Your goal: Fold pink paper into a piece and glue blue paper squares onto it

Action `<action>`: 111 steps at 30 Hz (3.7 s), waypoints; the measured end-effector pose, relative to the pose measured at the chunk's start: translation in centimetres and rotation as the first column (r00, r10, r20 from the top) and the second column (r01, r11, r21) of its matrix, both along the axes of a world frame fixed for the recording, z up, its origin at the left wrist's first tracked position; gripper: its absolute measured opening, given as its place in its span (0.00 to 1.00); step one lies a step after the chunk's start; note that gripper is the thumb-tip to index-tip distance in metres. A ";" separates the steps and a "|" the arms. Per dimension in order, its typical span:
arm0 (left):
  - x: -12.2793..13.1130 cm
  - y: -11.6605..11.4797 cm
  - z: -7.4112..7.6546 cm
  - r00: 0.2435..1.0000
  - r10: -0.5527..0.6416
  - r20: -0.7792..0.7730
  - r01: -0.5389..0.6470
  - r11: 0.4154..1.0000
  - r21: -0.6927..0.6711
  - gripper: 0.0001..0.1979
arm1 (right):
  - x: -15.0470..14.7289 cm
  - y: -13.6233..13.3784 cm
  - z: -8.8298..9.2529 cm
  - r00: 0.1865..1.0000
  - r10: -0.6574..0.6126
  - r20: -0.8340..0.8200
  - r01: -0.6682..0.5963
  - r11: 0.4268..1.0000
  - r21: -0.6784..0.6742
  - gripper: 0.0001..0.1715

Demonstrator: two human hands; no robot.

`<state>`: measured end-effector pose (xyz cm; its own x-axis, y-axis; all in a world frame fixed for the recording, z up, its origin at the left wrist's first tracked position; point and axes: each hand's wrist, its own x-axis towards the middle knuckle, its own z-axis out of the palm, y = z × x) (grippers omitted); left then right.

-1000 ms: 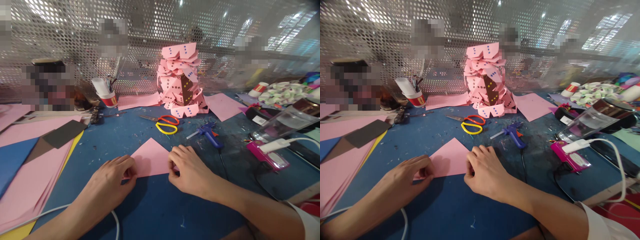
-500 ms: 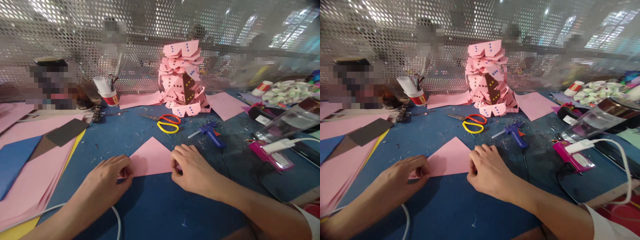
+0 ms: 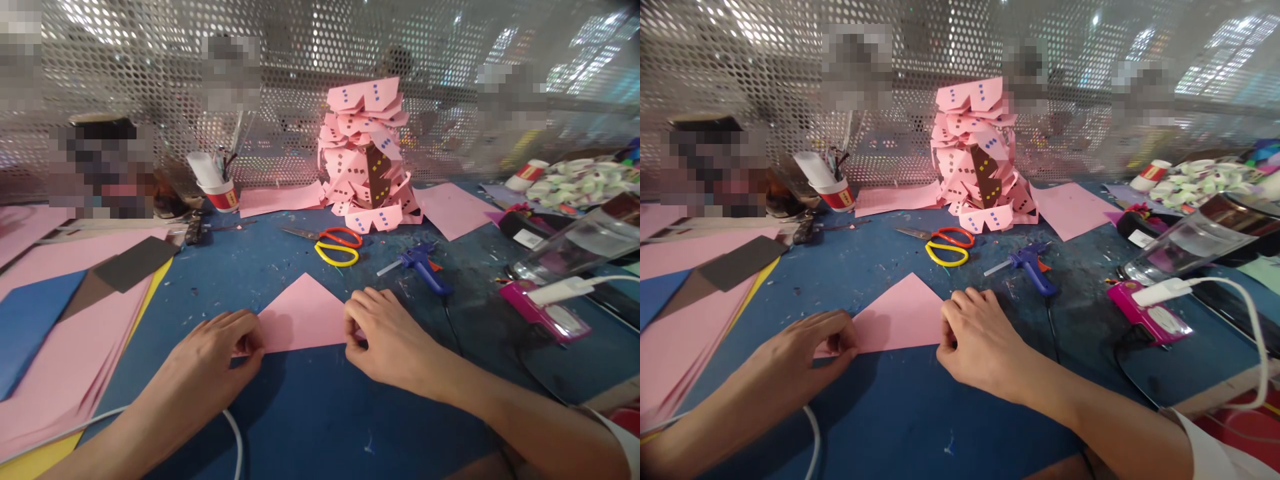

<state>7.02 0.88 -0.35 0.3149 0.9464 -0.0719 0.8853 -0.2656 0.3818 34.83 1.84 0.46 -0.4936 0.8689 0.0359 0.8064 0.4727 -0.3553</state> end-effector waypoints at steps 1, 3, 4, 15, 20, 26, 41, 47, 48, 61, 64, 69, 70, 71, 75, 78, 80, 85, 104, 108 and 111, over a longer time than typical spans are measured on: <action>-0.1 0.0 -0.1 1.000 0.003 0.001 -0.003 1.000 0.005 0.05 | 0.0 0.0 0.0 1.000 0.001 -0.002 -0.001 1.000 0.000 0.07; -0.4 -0.2 -0.2 1.000 0.017 0.000 -0.017 1.000 0.009 0.06 | 0.0 0.0 0.0 1.000 0.004 -0.004 -0.004 1.000 0.002 0.07; -0.6 -0.2 -0.2 1.000 0.025 -0.002 -0.025 1.000 0.007 0.06 | 0.1 0.0 0.0 1.000 0.005 -0.005 -0.005 1.000 0.004 0.07; -1.4 -0.3 -0.1 0.999 0.039 -0.004 -0.039 0.999 0.016 0.07 | 0.1 0.1 0.1 1.000 0.004 0.007 -0.004 1.000 0.008 0.07; -1.9 -0.4 -0.2 0.999 0.052 -0.011 -0.052 0.999 -0.001 0.07 | 0.3 0.1 0.1 1.000 0.009 0.015 -0.009 1.000 0.005 0.07; -2.2 -0.1 -0.3 0.999 0.047 -0.025 -0.047 0.999 0.007 0.08 | 0.4 0.2 0.1 1.000 0.013 0.016 -0.013 1.000 0.007 0.08; -3.6 -0.8 0.8 0.992 0.103 -0.073 -0.104 0.994 -0.016 0.08 | 0.6 0.2 0.8 0.998 0.017 0.054 -0.016 1.000 -0.023 0.09; -4.4 -0.8 0.1 0.989 0.127 -0.070 -0.128 0.991 -0.022 0.10 | 1.0 0.2 0.8 0.998 0.031 0.062 -0.030 0.999 -0.023 0.09; -4.6 -0.7 -0.1 0.989 0.129 -0.070 -0.131 0.991 -0.017 0.10 | 1.1 0.2 0.8 0.997 0.033 0.064 -0.032 0.999 -0.024 0.09; -5.8 -0.3 0.7 0.987 0.109 -0.122 -0.119 0.990 -0.079 0.11 | 2.1 0.8 1.1 0.993 0.058 0.103 -0.053 0.997 -0.047 0.10; -6.1 0.0 0.6 0.987 0.110 -0.118 -0.119 0.990 -0.073 0.10 | 2.5 0.8 1.1 0.990 0.071 0.119 -0.066 0.997 -0.041 0.10; -6.3 -0.1 -0.1 0.988 0.123 -0.098 -0.129 0.990 -0.064 0.09 | 2.9 0.7 1.3 0.987 0.098 0.126 -0.094 0.995 -0.033 0.11; -6.2 -0.2 -0.2 0.987 0.135 -0.092 -0.139 0.989 -0.040 0.09 | 3.0 0.8 1.4 0.989 0.096 0.116 -0.092 0.995 -0.039 0.12; -6.1 -0.3 -0.2 0.986 0.143 -0.089 -0.145 0.989 -0.018 0.09 | 3.0 0.9 1.4 0.991 0.088 0.105 -0.083 0.996 -0.043 0.12; -5.8 -0.4 -0.2 0.987 0.123 -0.101 -0.124 0.992 -0.007 0.09 | 2.8 1.4 1.4 0.999 -0.011 0.047 0.011 1.000 0.003 0.14; -5.8 -0.3 -0.1 0.987 0.125 -0.100 -0.125 0.992 0.003 0.08 | 2.3 1.5 1.5 0.999 -0.001 -0.040 0.003 0.999 0.035 0.14; -5.9 -0.2 0.0 0.987 0.133 -0.092 -0.133 0.991 0.006 0.08 | 1.9 1.2 1.5 0.992 0.089 -0.095 -0.087 0.996 0.024 0.13; -5.7 -0.4 0.0 0.984 0.148 -0.097 -0.143 0.988 0.058 0.09 | 1.2 0.7 0.8 0.963 0.249 -0.107 -0.252 0.968 -0.009 0.02; -3.9 -1.1 -1.8 0.949 -0.314 0.019 0.267 0.836 0.480 0.10 | 0.9 0.8 -0.3 0.935 0.353 0.034 -0.353 0.917 0.183 0.08; -4.0 -0.7 -2.2 0.923 -0.377 -0.075 0.354 0.760 0.544 0.09 | 0.9 0.9 -0.8 0.926 0.377 0.019 -0.370 0.898 0.239 0.08; -3.7 -0.6 -2.2 0.931 -0.358 -0.077 0.336 0.753 0.566 0.06 | 0.7 0.8 -0.9 0.924 0.383 0.009 -0.372 0.892 0.257 0.07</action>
